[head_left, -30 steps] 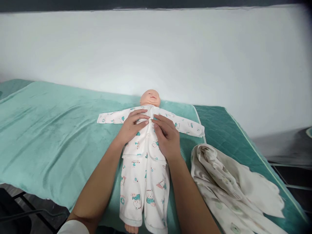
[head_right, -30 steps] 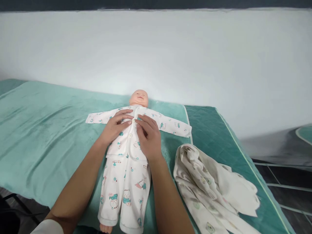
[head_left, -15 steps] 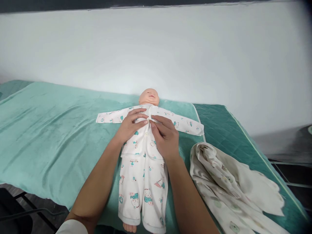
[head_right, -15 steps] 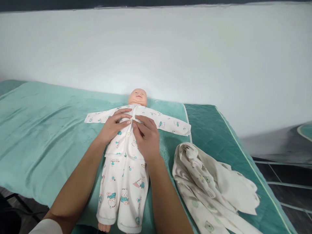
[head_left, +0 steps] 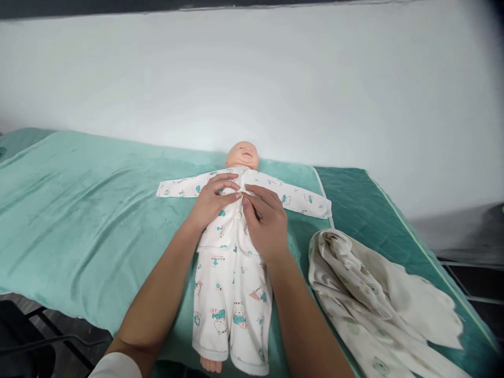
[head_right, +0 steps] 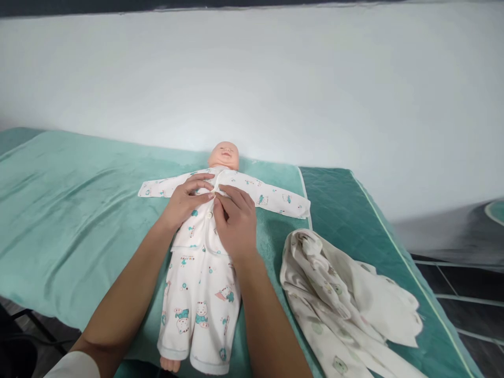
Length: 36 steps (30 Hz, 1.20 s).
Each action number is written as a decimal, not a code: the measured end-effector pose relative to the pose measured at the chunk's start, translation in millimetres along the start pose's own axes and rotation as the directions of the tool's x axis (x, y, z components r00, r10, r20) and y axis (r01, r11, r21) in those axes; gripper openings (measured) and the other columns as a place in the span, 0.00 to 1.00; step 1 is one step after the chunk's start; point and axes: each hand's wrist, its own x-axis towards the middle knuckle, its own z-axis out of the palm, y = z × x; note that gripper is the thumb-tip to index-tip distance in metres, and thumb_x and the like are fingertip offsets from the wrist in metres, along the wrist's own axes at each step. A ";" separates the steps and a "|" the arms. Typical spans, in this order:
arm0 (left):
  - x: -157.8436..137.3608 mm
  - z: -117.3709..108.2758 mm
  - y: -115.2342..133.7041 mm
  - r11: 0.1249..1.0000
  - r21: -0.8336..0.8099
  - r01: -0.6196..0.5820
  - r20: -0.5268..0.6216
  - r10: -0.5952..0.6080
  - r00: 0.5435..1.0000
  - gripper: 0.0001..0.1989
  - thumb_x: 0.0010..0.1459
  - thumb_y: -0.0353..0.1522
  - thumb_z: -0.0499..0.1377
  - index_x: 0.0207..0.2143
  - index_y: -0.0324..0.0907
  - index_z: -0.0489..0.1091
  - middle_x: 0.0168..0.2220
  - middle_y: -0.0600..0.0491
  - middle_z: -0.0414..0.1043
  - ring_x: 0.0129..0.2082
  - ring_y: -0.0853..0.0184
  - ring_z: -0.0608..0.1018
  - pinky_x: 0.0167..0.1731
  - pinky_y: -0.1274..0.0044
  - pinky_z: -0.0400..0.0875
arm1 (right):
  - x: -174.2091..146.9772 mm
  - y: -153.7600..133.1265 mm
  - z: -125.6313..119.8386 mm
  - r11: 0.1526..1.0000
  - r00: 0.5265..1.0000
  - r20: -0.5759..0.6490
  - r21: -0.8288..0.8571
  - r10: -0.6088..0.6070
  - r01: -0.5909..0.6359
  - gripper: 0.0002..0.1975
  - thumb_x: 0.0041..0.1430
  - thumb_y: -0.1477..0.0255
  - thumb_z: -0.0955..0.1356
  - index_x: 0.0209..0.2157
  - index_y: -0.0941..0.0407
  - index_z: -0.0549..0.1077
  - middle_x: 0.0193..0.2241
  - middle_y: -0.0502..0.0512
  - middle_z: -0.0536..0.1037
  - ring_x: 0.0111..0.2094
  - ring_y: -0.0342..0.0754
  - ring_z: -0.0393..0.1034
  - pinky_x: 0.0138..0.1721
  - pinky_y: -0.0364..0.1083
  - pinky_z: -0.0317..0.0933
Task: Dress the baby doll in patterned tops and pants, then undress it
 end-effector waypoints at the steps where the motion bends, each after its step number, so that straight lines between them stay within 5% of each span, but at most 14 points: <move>1: -0.2 0.5 -0.2 1.000 -0.009 -0.001 -0.008 0.001 1.000 0.04 0.55 0.34 0.67 0.34 0.46 0.78 0.58 0.52 0.71 0.61 0.57 0.69 0.55 0.67 0.65 | -0.5 0.0 0.3 1.000 1.000 -0.009 0.000 0.000 0.000 0.11 0.67 0.74 0.65 0.42 0.52 0.80 0.47 0.56 0.80 0.51 0.54 0.72 0.54 0.58 0.67; 11: -2.8 5.6 1.5 0.996 0.066 -0.057 -0.066 0.062 0.996 0.02 0.56 0.33 0.65 0.33 0.46 0.78 0.55 0.52 0.74 0.58 0.59 0.72 0.49 0.69 0.68 | -0.1 -1.0 0.2 1.000 0.998 -0.054 0.009 0.017 -0.017 0.11 0.67 0.73 0.65 0.39 0.52 0.81 0.46 0.56 0.81 0.49 0.53 0.73 0.52 0.57 0.68; 16: -5.0 10.3 3.1 0.976 0.165 -0.144 -0.097 0.161 0.982 0.02 0.58 0.31 0.64 0.33 0.46 0.78 0.51 0.51 0.76 0.56 0.60 0.73 0.55 0.67 0.68 | -0.1 -0.7 -0.6 0.997 0.997 -0.044 0.053 0.056 -0.053 0.11 0.67 0.72 0.65 0.39 0.49 0.81 0.46 0.55 0.81 0.49 0.53 0.74 0.53 0.58 0.69; 36: -5.2 5.2 0.5 0.938 0.197 -0.285 0.033 0.284 0.958 0.15 0.60 0.26 0.56 0.38 0.51 0.82 0.52 0.51 0.76 0.57 0.62 0.72 0.62 0.65 0.64 | 0.8 0.3 -2.6 0.926 0.954 -0.025 0.247 0.300 -0.285 0.10 0.65 0.69 0.67 0.30 0.53 0.78 0.44 0.57 0.81 0.50 0.53 0.74 0.53 0.56 0.66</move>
